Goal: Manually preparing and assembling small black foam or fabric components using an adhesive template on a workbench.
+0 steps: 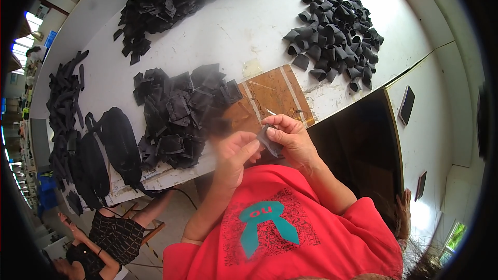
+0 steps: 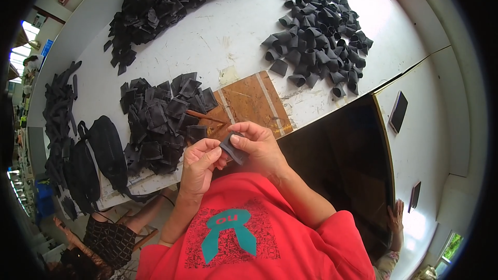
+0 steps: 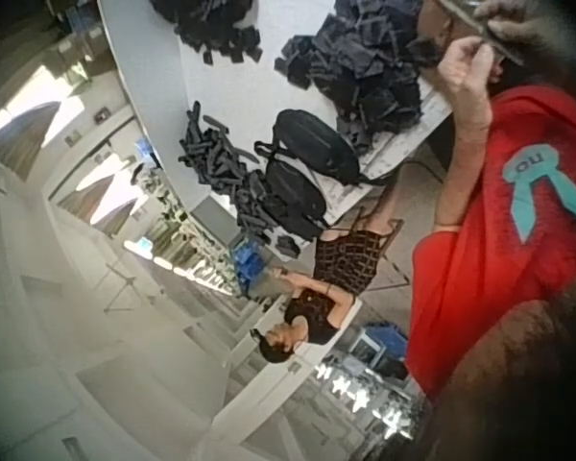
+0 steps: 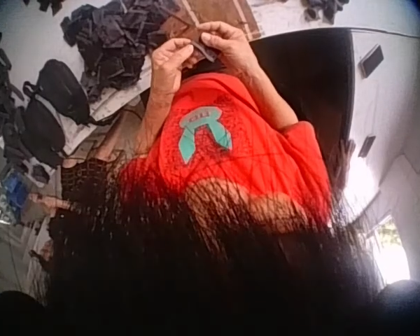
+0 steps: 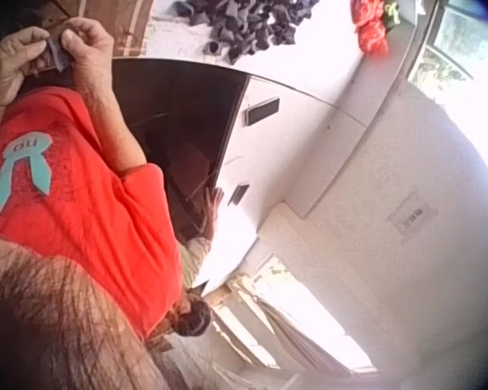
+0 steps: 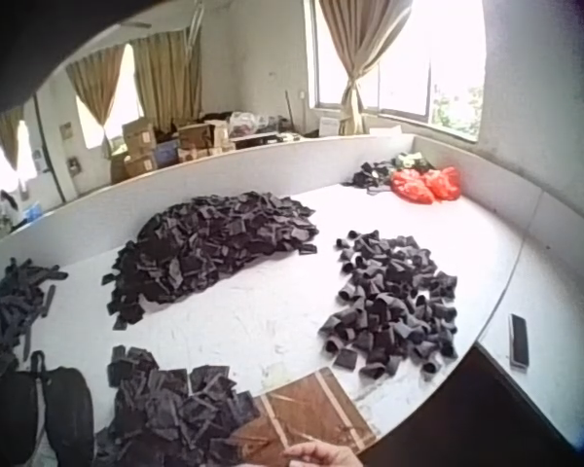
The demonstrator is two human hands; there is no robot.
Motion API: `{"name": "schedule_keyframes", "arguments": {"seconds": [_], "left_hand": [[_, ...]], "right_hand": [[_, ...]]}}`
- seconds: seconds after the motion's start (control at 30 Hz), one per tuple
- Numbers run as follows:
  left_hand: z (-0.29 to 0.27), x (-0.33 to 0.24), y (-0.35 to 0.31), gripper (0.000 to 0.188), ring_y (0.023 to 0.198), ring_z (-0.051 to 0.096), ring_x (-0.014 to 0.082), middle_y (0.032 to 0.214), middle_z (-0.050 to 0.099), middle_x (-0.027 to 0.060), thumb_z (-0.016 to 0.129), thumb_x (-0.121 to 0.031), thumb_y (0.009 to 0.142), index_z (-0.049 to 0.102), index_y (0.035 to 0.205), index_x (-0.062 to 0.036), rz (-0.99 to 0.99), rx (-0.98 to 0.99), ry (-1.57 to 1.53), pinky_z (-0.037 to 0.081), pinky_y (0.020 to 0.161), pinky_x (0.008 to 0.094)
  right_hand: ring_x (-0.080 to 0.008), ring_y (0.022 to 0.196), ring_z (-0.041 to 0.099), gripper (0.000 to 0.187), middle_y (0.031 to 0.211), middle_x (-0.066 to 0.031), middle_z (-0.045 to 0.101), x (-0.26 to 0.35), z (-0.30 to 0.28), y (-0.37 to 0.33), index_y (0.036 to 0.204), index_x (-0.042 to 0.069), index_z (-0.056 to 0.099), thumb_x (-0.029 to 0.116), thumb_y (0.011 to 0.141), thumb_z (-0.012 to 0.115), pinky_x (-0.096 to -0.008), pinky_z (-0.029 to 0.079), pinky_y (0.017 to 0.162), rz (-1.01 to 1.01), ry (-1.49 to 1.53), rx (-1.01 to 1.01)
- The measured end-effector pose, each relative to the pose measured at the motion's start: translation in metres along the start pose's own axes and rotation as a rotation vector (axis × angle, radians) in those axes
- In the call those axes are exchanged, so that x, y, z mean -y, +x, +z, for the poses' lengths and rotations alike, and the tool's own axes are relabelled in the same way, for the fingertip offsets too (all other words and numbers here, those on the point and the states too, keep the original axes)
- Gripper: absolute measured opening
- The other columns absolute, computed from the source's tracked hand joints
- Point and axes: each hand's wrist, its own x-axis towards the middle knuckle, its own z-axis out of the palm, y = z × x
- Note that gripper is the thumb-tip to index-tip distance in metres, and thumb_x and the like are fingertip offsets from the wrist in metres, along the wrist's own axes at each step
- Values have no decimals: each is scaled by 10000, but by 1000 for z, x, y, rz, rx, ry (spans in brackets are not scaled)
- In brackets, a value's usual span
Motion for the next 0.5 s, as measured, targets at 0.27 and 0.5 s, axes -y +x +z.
{"name": "schedule_keyframes", "arguments": {"seconds": [0.27, 0.5], "left_hand": [[-2, 8, 3, 115, 627, 551, 78, 772, 622, 46, 601, -72, 801, 582, 893, -4, -56, 57, -67, 421, 568, 183], [15, 3, -2, 59, 694, 542, 33, 786, 587, 11, 563, -5, 831, 551, 878, 28, 305, -69, 328, 461, 605, 173]], "right_hand": [[-108, 664, 577, 210, 777, -39, 606, -7, -2, 1, 961, 8, 577, 67, 770, 645, -224, 471, 600, -188, -403, -103], [-202, 625, 582, 191, 715, -81, 558, 7, 9, -8, 867, 37, 613, 96, 700, 684, -277, 462, 541, -781, -1219, -67]]}}
